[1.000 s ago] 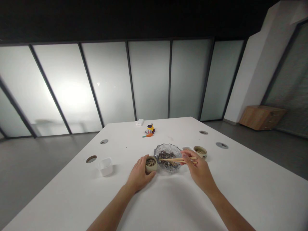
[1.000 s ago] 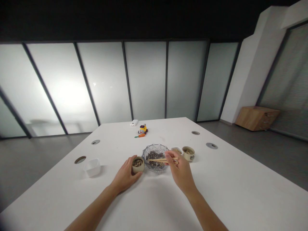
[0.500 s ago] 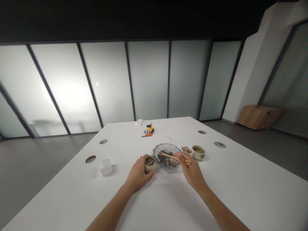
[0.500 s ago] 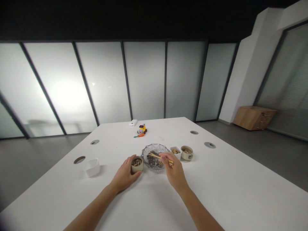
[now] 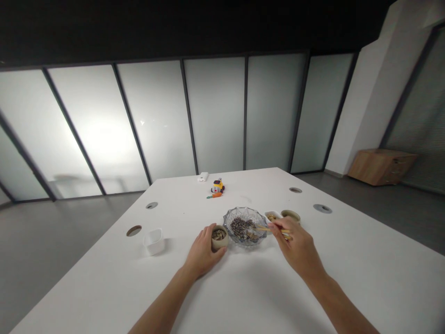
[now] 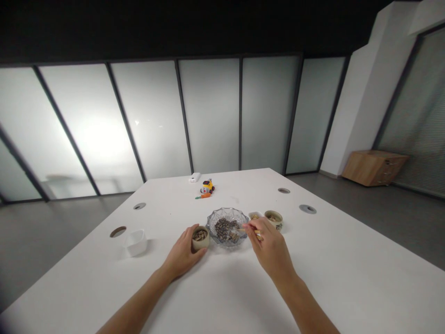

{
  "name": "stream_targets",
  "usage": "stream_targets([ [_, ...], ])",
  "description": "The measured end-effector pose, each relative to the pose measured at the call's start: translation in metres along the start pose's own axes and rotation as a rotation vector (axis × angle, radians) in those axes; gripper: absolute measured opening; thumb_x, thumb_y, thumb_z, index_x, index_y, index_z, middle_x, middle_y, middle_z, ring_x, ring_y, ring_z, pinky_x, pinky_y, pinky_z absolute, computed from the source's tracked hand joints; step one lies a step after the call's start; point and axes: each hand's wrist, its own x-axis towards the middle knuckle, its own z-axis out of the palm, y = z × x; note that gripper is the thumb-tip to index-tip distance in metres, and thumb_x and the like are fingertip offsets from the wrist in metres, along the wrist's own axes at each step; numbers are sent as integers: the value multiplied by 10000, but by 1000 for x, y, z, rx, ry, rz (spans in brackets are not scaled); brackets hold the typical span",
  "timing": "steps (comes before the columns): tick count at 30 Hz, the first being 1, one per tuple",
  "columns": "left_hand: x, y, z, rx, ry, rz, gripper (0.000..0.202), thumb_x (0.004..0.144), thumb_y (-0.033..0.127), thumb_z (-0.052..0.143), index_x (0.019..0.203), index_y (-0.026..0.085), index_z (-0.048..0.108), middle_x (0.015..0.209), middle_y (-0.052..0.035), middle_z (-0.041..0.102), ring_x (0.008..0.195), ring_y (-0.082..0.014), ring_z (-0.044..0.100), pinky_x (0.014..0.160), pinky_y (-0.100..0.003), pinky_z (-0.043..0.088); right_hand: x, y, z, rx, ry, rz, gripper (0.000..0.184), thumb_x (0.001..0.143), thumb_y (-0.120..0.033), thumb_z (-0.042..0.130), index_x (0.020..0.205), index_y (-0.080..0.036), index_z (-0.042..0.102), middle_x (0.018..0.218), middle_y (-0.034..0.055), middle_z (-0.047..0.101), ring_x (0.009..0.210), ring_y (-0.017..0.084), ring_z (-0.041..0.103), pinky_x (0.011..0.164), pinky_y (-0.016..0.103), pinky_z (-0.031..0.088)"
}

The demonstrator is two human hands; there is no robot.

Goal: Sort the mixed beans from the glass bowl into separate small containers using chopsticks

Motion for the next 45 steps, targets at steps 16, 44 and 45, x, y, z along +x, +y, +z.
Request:
stream_targets([
  [16,-1,3,-1,1,-3,-15,687,815,340,697,1445,242,442,1426,-110,580,1320,-281,555,1141,-421,412,-2,-5,0,32,-28,-25,296,1008,-416,573,832,-242,735,830,62,725,774,215,704,687,326,558],
  [44,-1,5,0,2,-10,-24,707,814,356,693,1462,238,435,1429,-113,573,1335,-285,539,1165,-425,397,-5,-31,2,333,24,248,366,944,-560,622,815,-244,753,801,72,744,749,238,679,673,340,558],
  [45,-1,5,0,3,-8,-23,705,814,354,693,1460,238,436,1428,-112,574,1334,-285,540,1164,-426,399,-5,-30,2,329,26,255,356,947,-553,620,826,-247,754,807,72,748,756,241,682,675,341,561],
])
